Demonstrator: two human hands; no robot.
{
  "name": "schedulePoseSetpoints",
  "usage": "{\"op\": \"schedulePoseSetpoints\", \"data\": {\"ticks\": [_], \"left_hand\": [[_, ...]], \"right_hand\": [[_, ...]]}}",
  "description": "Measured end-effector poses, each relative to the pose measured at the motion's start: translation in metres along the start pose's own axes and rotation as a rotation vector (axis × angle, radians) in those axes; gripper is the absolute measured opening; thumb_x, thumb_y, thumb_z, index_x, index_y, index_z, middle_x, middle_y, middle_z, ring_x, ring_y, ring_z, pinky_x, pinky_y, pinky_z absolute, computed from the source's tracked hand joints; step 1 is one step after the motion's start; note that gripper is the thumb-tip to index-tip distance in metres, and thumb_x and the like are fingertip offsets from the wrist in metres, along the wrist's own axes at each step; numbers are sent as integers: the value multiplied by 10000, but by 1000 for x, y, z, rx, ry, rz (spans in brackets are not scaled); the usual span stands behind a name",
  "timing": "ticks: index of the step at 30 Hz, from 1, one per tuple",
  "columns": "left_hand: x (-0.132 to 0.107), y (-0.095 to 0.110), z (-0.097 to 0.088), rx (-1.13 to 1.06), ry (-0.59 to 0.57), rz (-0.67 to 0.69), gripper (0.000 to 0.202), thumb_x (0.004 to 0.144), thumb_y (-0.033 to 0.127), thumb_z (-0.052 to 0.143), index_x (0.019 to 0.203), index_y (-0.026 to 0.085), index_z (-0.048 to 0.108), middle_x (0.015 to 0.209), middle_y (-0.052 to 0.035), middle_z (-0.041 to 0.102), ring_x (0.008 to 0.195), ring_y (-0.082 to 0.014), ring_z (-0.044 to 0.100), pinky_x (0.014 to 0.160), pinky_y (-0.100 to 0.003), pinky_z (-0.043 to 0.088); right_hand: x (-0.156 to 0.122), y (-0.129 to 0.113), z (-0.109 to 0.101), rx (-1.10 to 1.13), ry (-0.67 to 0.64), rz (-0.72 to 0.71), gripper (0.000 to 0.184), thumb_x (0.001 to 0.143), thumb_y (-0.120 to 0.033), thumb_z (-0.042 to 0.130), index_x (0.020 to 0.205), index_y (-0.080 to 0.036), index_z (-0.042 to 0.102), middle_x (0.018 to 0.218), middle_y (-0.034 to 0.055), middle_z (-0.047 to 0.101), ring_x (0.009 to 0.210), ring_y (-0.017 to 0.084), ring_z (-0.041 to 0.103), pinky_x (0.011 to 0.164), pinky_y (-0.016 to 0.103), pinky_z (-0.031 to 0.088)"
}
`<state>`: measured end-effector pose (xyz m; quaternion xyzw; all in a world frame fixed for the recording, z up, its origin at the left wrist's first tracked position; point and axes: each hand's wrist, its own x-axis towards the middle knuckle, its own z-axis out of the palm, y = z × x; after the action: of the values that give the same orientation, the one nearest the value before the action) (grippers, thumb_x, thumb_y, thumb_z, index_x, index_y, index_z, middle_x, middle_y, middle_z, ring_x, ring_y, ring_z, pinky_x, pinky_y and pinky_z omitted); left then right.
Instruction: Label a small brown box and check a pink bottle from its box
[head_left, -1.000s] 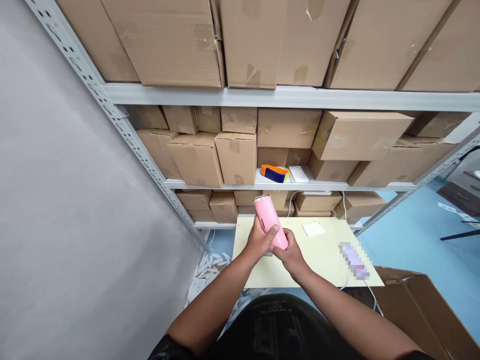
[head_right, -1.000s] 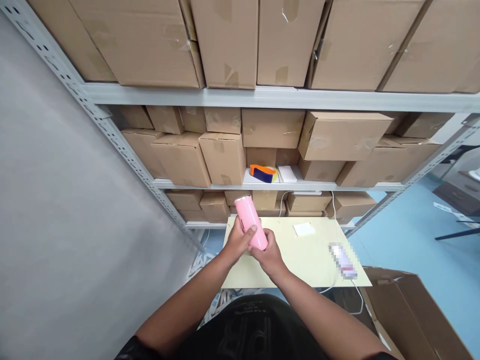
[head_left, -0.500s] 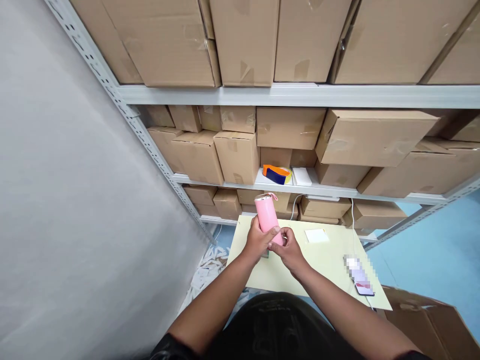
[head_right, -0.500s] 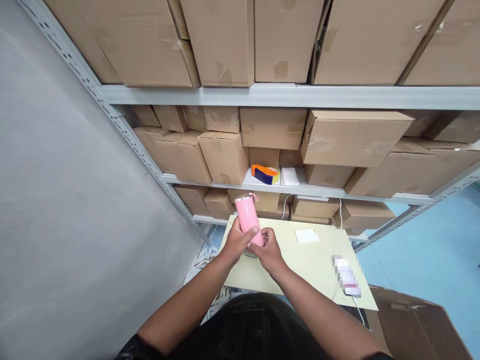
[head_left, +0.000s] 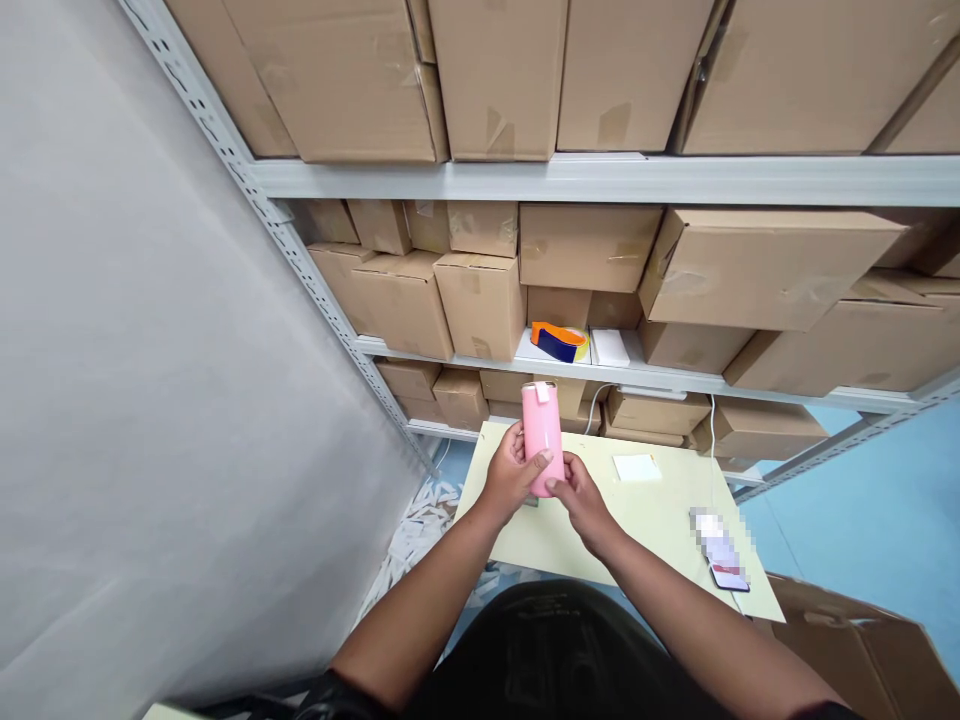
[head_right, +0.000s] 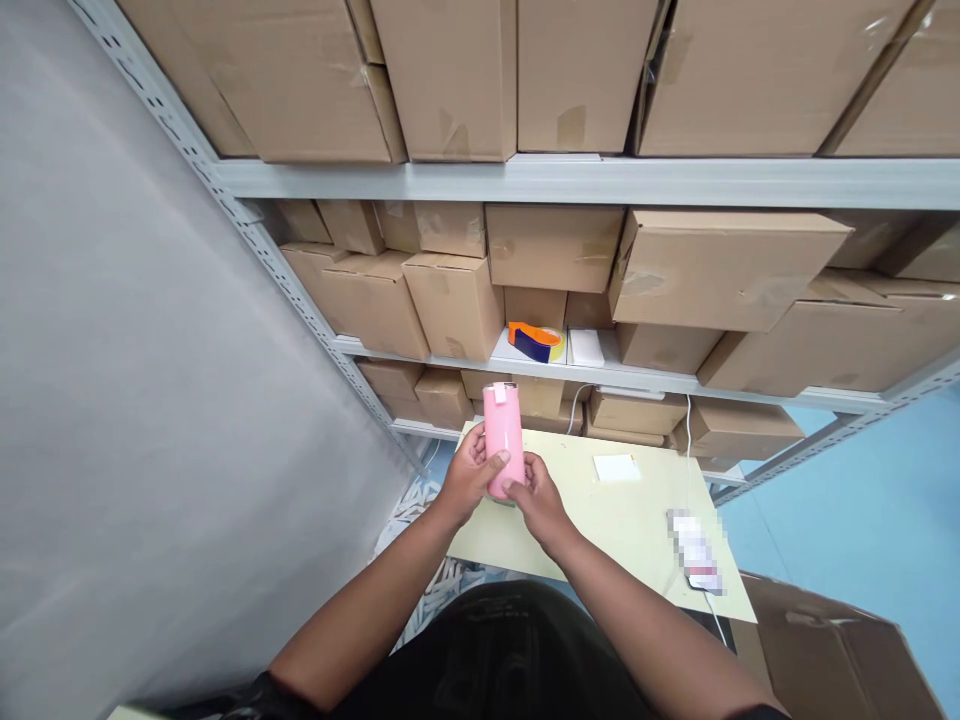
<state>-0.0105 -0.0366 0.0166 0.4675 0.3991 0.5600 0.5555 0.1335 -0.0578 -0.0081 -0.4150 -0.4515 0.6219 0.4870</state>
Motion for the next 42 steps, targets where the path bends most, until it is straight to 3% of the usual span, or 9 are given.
{"op": "schedulePoseSetpoints", "data": {"ticks": [5,10,14,18,23,28,33,37,42], "left_hand": [[-9,1,-5,20,-33,-2,622,878,558,692,1367,210,528,1220,-114,688,1093,-265,673,923,-384,547],[-11,0,-16,73,-61,-4,733,762,503,834,1367,205,545,1278,-125,667,1141,-280,662,955,-390,542],[-11,-14,-26,101,-40,16,755,748,466,847,1378,222,509,1300,-124,652,1162,-269,650,998,-405,518],[-17,-36,-25,268,24,55,711,758,379,846,1367,237,508,1342,-122,607,1204,-279,614,1019,-419,494],[-22,-50,-20,413,148,100,768,709,363,882,1358,222,496,1329,-140,577,1199,-298,588,1011,-432,480],[-9,-58,-57,582,60,228,445,887,405,699,1281,222,600,1300,-138,582,1243,-292,558,1099,-438,416],[13,-94,-99,802,256,-96,411,783,440,784,1091,197,665,1157,-126,640,1098,-295,624,992,-403,465],[26,-126,-103,665,204,-367,240,815,403,747,927,202,679,964,-73,708,914,-239,668,843,-331,489],[33,-147,-101,522,208,-500,112,870,289,636,850,187,678,737,-43,712,715,-200,677,684,-297,492]], "right_hand": [[-6,4,8,56,-28,16,459,773,-402,771,1167,-263,579,1074,43,689,967,244,659,852,395,545],[0,13,2,-164,9,-100,485,752,-468,825,1110,-256,577,1043,49,679,948,229,648,853,394,554],[17,-13,-7,-303,187,-131,540,836,-571,704,1244,-245,572,1212,100,671,1012,243,648,899,415,539],[43,-48,5,-548,226,-102,745,833,-605,692,1458,-258,482,1349,124,641,1091,287,656,964,464,507],[65,-51,29,-774,310,-157,734,760,-576,764,1375,-228,565,1278,131,683,1177,328,638,1011,466,480],[76,-43,8,-745,300,-248,594,768,-496,735,1277,-220,600,1203,96,710,1092,287,669,1007,452,497],[86,-47,-18,-704,389,-322,633,789,-502,726,1320,-196,569,1296,145,675,1190,312,637,1058,476,469],[99,-32,-13,-730,338,-319,630,785,-512,727,1303,-188,576,1272,147,681,1179,312,640,1051,474,476],[106,3,-2,-794,240,-291,650,799,-525,707,1334,-185,561,1316,159,644,1185,310,625,1040,471,484]]}}
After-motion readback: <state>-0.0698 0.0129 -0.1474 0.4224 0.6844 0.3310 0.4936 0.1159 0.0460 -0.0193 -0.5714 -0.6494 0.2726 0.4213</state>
